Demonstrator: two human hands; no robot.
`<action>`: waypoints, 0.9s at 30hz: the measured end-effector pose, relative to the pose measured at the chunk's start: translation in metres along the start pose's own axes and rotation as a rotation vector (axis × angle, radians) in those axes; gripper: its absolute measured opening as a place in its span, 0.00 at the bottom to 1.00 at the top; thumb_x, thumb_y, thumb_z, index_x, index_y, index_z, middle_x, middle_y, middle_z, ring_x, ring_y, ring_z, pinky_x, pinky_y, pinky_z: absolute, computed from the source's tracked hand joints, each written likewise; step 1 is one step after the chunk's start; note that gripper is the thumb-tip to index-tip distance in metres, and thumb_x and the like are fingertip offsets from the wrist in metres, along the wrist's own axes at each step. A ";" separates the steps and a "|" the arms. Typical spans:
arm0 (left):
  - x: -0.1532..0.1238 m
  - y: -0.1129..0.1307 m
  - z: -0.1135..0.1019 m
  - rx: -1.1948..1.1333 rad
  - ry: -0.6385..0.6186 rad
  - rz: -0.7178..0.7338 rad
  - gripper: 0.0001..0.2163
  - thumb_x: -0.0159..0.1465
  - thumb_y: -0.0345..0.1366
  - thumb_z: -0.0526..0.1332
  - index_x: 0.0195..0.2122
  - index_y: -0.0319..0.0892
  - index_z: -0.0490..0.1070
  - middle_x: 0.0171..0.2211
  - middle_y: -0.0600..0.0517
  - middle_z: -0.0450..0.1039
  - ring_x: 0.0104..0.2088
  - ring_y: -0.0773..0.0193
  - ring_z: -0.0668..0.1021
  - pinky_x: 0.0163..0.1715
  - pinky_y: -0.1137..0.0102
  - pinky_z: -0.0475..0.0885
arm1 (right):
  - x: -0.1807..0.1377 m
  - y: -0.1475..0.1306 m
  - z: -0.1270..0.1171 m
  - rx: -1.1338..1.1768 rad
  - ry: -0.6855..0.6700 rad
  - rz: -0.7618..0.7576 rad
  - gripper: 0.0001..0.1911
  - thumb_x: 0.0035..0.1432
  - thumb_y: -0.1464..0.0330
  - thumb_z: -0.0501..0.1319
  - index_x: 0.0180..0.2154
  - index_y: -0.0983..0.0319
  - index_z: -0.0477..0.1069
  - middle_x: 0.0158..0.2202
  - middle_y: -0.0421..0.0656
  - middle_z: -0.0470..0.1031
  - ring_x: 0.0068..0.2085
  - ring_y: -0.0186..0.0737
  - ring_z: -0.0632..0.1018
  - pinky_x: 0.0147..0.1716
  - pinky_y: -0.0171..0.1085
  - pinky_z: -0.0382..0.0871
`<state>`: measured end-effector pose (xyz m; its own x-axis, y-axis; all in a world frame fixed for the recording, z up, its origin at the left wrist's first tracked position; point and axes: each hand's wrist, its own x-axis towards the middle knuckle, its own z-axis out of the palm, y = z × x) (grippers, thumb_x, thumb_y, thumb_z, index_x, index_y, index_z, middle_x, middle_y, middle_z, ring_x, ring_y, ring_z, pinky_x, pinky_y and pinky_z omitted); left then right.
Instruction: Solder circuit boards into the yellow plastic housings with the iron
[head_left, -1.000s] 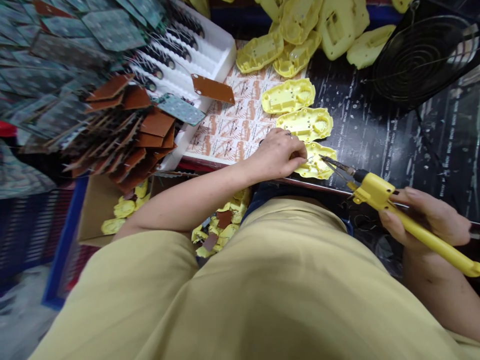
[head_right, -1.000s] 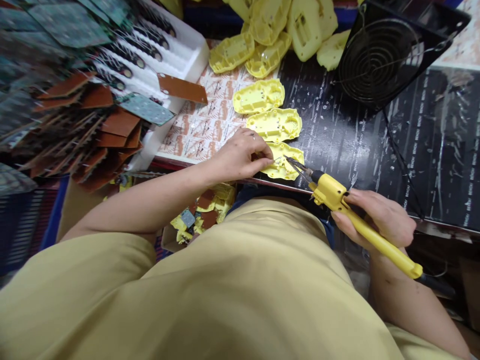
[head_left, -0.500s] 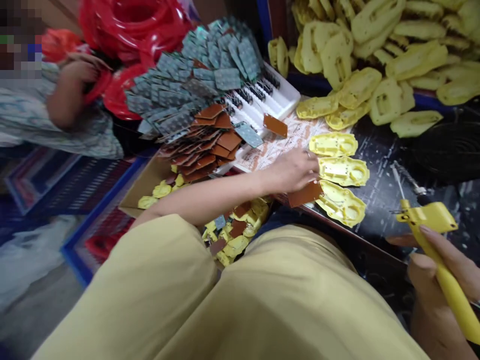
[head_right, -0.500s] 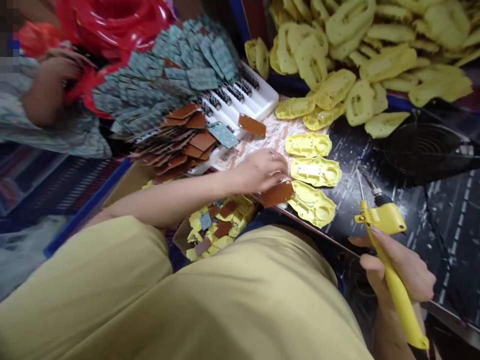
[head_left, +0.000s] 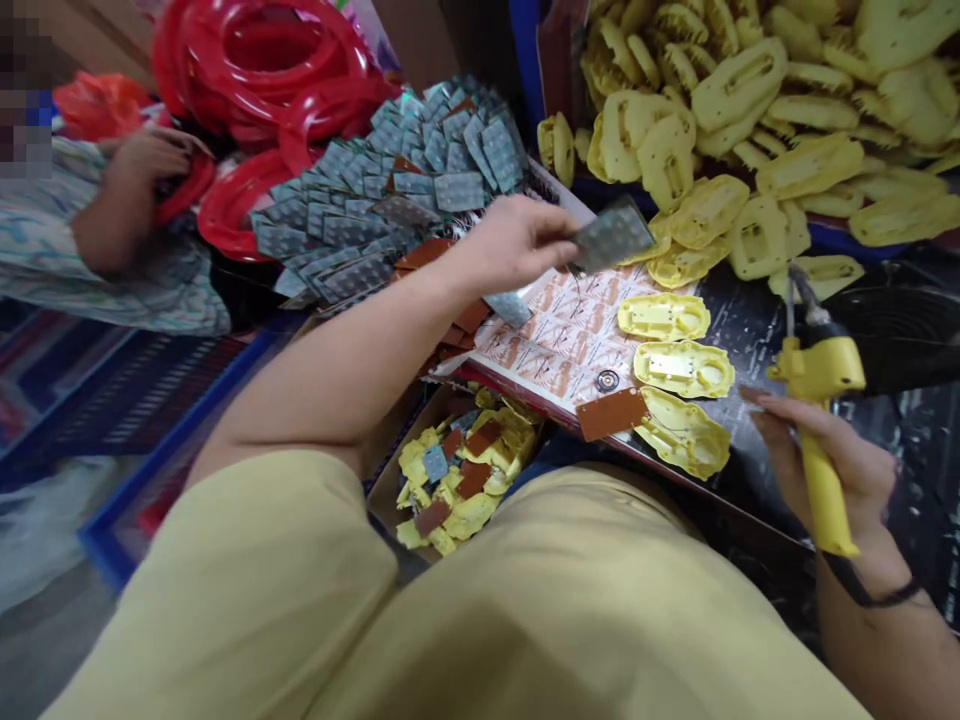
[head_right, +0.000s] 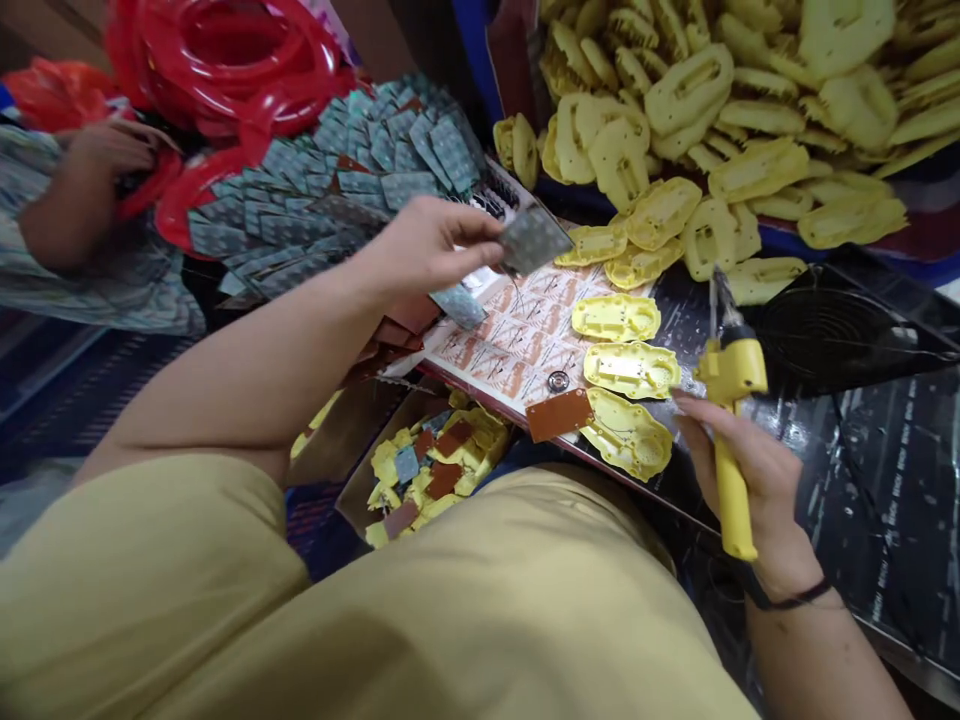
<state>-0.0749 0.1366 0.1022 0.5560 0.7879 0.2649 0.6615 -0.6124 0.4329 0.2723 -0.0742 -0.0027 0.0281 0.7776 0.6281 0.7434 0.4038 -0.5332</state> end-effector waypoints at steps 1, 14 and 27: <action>-0.002 0.009 0.008 -0.023 -0.011 0.051 0.11 0.72 0.42 0.65 0.45 0.43 0.84 0.33 0.52 0.83 0.43 0.57 0.84 0.49 0.63 0.75 | 0.011 -0.006 0.004 0.025 -0.017 -0.085 0.10 0.68 0.61 0.72 0.49 0.51 0.80 0.46 0.43 0.88 0.44 0.53 0.90 0.42 0.45 0.89; -0.039 0.048 0.074 -0.293 0.050 0.110 0.10 0.73 0.39 0.64 0.44 0.43 0.85 0.39 0.50 0.87 0.41 0.60 0.85 0.47 0.66 0.78 | 0.026 -0.033 0.020 -0.028 0.053 0.032 0.11 0.67 0.61 0.72 0.50 0.54 0.81 0.41 0.39 0.86 0.32 0.38 0.84 0.31 0.34 0.80; -0.044 0.075 0.120 0.086 -0.012 0.209 0.15 0.72 0.47 0.68 0.50 0.41 0.82 0.43 0.45 0.85 0.45 0.54 0.84 0.43 0.64 0.74 | 0.019 -0.041 0.022 0.070 0.108 0.192 0.14 0.63 0.58 0.75 0.48 0.55 0.82 0.40 0.40 0.85 0.30 0.35 0.81 0.30 0.33 0.80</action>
<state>0.0109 0.0483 0.0201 0.6911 0.6428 0.3305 0.5715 -0.7659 0.2947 0.2283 -0.0651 0.0190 0.2392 0.7888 0.5662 0.6692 0.2886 -0.6847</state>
